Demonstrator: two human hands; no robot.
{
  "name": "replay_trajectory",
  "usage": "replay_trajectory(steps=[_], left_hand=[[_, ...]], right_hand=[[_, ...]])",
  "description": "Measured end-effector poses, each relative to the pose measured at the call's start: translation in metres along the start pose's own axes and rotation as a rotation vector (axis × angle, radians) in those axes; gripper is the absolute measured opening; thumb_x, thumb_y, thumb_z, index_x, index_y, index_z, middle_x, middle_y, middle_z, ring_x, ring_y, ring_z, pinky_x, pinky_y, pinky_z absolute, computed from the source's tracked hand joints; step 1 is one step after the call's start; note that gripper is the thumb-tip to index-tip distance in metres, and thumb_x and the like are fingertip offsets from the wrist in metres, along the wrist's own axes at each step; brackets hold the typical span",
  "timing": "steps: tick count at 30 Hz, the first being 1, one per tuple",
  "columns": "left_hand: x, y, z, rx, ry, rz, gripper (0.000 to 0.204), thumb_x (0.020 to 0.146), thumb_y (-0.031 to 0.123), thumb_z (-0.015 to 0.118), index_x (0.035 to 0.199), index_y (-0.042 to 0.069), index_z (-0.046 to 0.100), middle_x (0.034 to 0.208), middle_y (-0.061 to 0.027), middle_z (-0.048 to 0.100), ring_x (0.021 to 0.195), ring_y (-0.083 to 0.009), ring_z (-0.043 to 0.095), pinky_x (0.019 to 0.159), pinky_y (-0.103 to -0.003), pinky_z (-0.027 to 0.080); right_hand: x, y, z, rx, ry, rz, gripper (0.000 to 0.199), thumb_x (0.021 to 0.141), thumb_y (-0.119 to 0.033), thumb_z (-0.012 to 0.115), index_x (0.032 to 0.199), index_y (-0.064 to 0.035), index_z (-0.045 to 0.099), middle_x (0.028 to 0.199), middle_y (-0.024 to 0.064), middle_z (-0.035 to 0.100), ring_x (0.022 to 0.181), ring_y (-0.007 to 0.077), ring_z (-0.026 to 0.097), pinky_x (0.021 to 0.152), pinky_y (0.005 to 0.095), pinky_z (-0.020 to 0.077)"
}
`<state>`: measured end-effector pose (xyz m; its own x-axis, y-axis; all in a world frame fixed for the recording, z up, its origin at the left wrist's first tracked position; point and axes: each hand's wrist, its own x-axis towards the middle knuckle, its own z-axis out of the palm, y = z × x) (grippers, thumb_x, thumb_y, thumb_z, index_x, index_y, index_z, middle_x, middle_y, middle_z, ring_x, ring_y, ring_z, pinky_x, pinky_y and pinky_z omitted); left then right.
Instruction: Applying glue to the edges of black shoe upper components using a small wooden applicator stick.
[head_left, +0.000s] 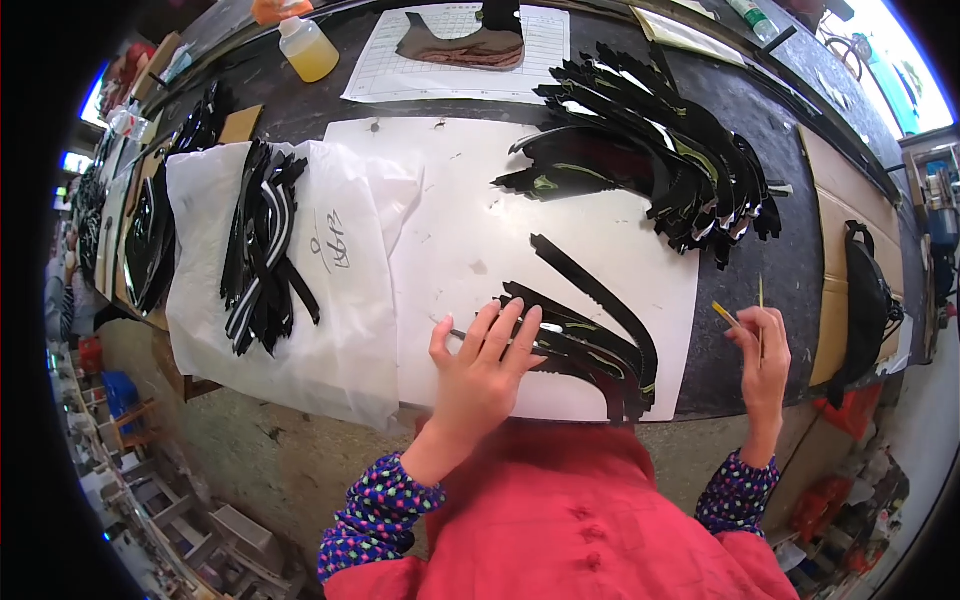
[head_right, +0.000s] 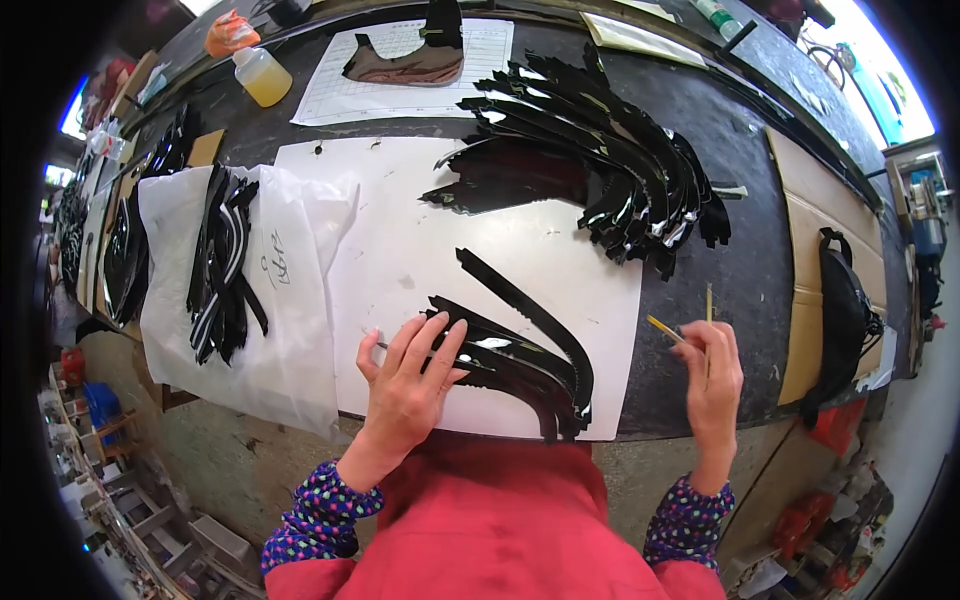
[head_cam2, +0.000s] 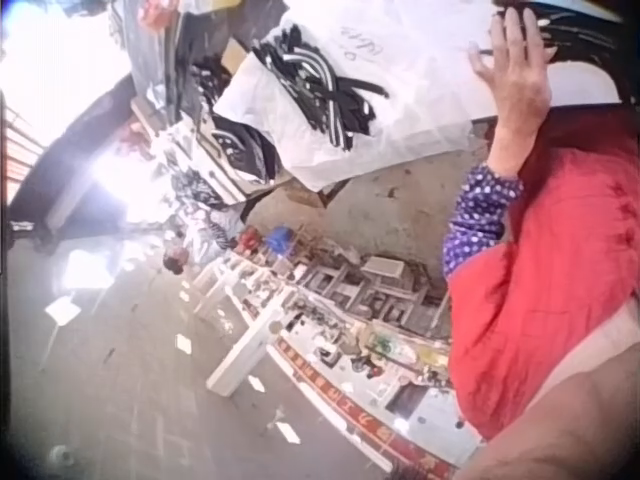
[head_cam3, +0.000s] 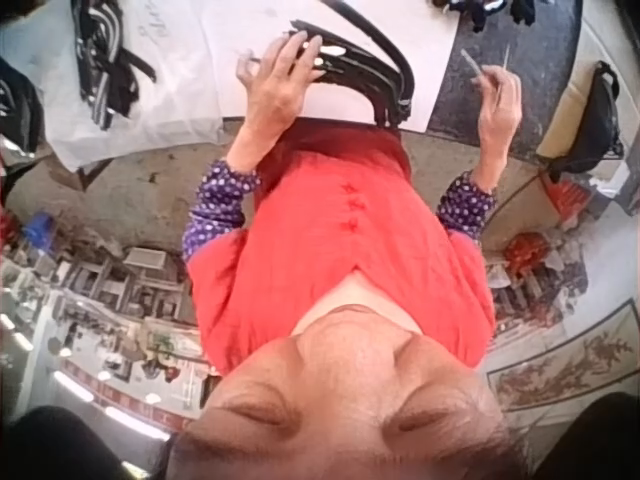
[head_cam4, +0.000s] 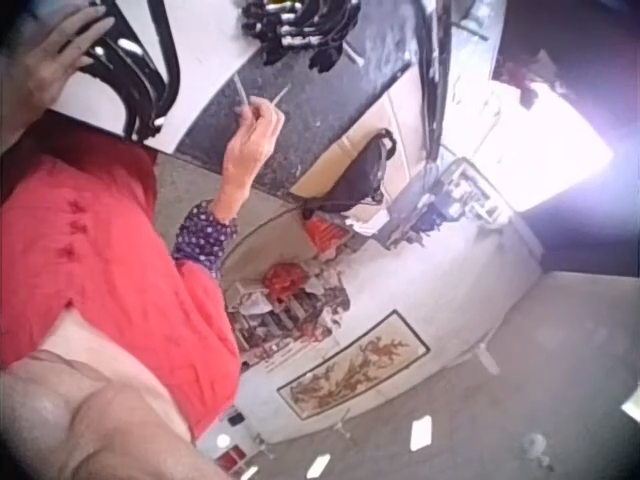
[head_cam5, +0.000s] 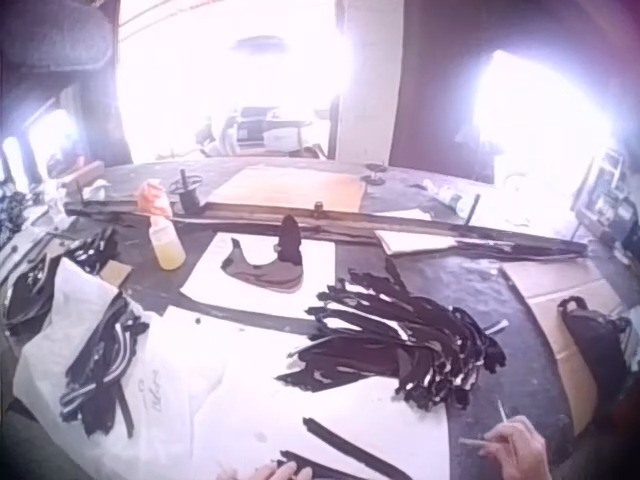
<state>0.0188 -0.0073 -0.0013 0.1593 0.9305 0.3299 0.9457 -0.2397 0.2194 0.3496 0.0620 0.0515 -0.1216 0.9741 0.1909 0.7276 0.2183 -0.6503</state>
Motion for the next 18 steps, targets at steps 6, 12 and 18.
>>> replay_trajectory(steps=[6,12,18], left_hand=[[0.031,-0.019,-0.008,-0.188,-0.047,0.089,0.032,0.093,0.016,0.063,0.123,0.004,0.065,0.121,-0.0068,0.062,0.104,-0.0197,0.061,0.097,-0.041,0.038],[0.047,-0.020,-0.002,-0.158,-0.034,0.052,0.025,0.087,0.009,0.067,0.112,0.010,0.065,0.127,-0.0032,0.061,0.100,-0.0202,0.057,0.095,-0.040,0.036],[0.046,-0.024,0.006,-0.051,-0.055,0.060,0.030,0.082,0.011,0.065,0.111,0.016,0.061,0.146,0.0026,0.055,0.110,-0.0170,0.053,0.103,-0.045,0.026]], right_hand=[[0.034,-0.082,0.102,0.445,-0.087,-0.044,0.014,0.095,0.007,0.062,0.107,0.0001,0.063,0.098,0.0097,0.060,0.069,0.0144,0.063,0.061,0.0265,0.0524],[0.039,-0.088,0.137,0.446,-0.101,0.040,0.013,0.096,0.005,0.059,0.108,0.0000,0.060,0.096,0.0104,0.059,0.068,0.0179,0.063,0.060,0.0293,0.0522],[0.043,-0.094,0.134,0.383,-0.156,0.029,0.013,0.097,0.005,0.059,0.109,-0.0011,0.060,0.097,0.0107,0.059,0.066,0.0193,0.062,0.059,0.0301,0.0516]])
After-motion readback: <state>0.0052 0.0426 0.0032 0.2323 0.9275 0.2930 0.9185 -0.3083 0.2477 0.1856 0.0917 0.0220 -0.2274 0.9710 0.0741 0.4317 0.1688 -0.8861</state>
